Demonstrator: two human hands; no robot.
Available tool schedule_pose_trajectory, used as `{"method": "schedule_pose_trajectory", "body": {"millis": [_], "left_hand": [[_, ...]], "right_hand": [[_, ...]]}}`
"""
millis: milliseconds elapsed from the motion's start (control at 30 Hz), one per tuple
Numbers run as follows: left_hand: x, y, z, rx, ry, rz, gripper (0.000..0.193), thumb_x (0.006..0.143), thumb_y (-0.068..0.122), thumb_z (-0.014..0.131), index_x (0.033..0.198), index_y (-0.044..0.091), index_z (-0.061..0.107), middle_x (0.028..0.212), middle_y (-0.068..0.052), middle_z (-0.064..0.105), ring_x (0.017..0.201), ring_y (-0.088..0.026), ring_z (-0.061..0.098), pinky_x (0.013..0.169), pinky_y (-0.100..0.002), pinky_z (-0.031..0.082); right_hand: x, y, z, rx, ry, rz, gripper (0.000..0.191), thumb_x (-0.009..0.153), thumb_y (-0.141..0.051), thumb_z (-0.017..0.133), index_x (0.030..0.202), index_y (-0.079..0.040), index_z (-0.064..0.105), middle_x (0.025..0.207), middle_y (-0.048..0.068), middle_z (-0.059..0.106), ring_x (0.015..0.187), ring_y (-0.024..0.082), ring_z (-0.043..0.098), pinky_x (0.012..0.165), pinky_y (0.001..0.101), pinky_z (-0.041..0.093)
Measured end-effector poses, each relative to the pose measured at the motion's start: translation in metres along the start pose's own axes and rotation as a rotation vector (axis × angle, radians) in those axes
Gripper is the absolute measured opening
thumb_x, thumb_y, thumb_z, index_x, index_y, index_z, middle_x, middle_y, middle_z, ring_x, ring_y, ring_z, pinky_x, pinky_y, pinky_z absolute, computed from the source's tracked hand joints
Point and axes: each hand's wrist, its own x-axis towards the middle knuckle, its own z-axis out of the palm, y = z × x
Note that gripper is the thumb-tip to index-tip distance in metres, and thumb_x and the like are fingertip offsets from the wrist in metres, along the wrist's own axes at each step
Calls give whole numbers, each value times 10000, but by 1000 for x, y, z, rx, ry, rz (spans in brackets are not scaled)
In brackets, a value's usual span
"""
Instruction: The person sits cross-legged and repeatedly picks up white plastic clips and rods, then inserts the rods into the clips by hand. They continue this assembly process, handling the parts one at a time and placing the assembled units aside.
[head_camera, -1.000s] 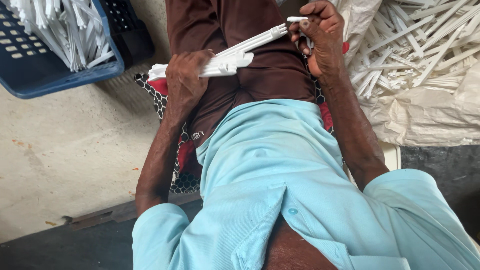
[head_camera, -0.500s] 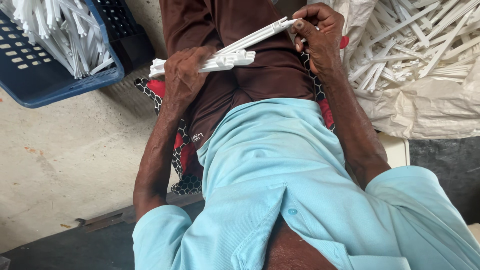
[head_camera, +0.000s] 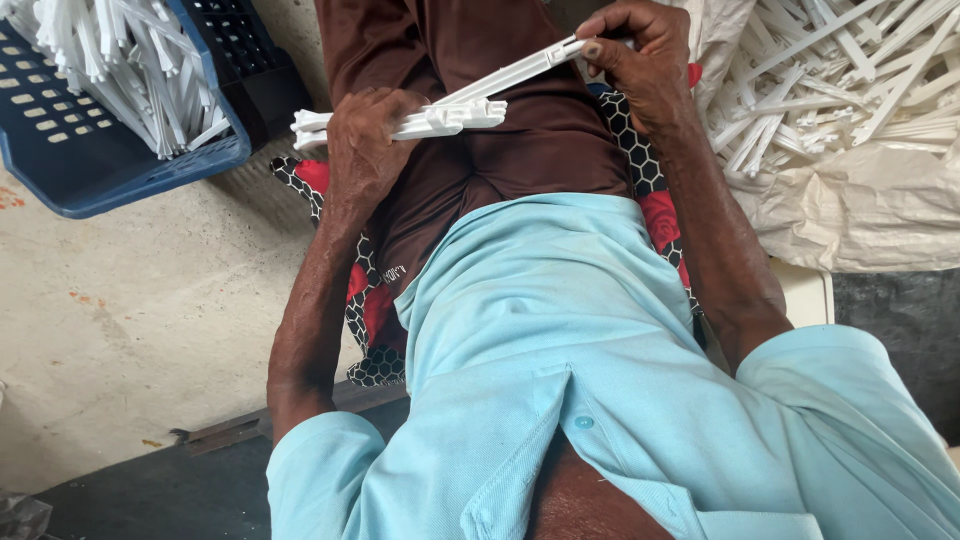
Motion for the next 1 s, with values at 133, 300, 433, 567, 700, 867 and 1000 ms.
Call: {"method": "schedule_pose_trajectory", "body": {"millis": [133,300,433,567,700,867,1000], "left_hand": [[3,-5,4,8,51,116,169,926,181,864,1013,75,765,927,-53,772,816,-170,684,727,-364,468],[4,-8,12,4,58,160,156,931,163,864,1015,87,757,944,-40,774,829,-150,687,723,-353,473],[2,-9,16,-5,58,170,166,927,164,866,1014,80,752,952,-43,780,815,-151,681,710,-355,466],[1,-9,15,5,55,163,169,921,158,868,1013,75,754,949,-46,782,803,-148,680,698,-354,455],[2,-8,15,-3,62,168,178,920,152,875,1016,68,751,957,-56,782,793,-157,673,699,-353,456],[3,-7,16,-63,88,143,178,904,120,870,1026,67,751,958,-56,782,797,-161,674,708,-355,464],[3,-7,17,-34,96,136,171,906,126,866,1022,72,754,943,-50,782,773,-166,657,702,-358,466]], "right_hand": [[1,-1,-4,18,31,8,166,1007,-55,837,1072,2,695,963,75,713,787,110,695,687,240,572],[2,5,-11,-80,6,-58,194,1048,-95,851,1091,27,707,972,96,711,751,120,680,659,250,580],[3,11,-13,-201,-20,-63,291,1077,-258,789,1048,12,686,862,68,673,710,106,655,623,239,552],[4,14,-8,-343,-48,-44,426,1129,-424,641,978,-26,628,765,28,617,663,79,605,592,227,498],[2,13,-1,-272,-37,-20,504,1161,-484,574,875,-69,553,691,22,563,551,75,586,494,215,468],[-1,20,-9,217,61,239,383,1132,-410,562,964,-72,626,813,74,661,573,104,605,451,221,407],[-5,33,-28,660,156,366,244,1152,-244,578,1077,-23,650,886,146,695,602,128,637,429,185,387]]}}
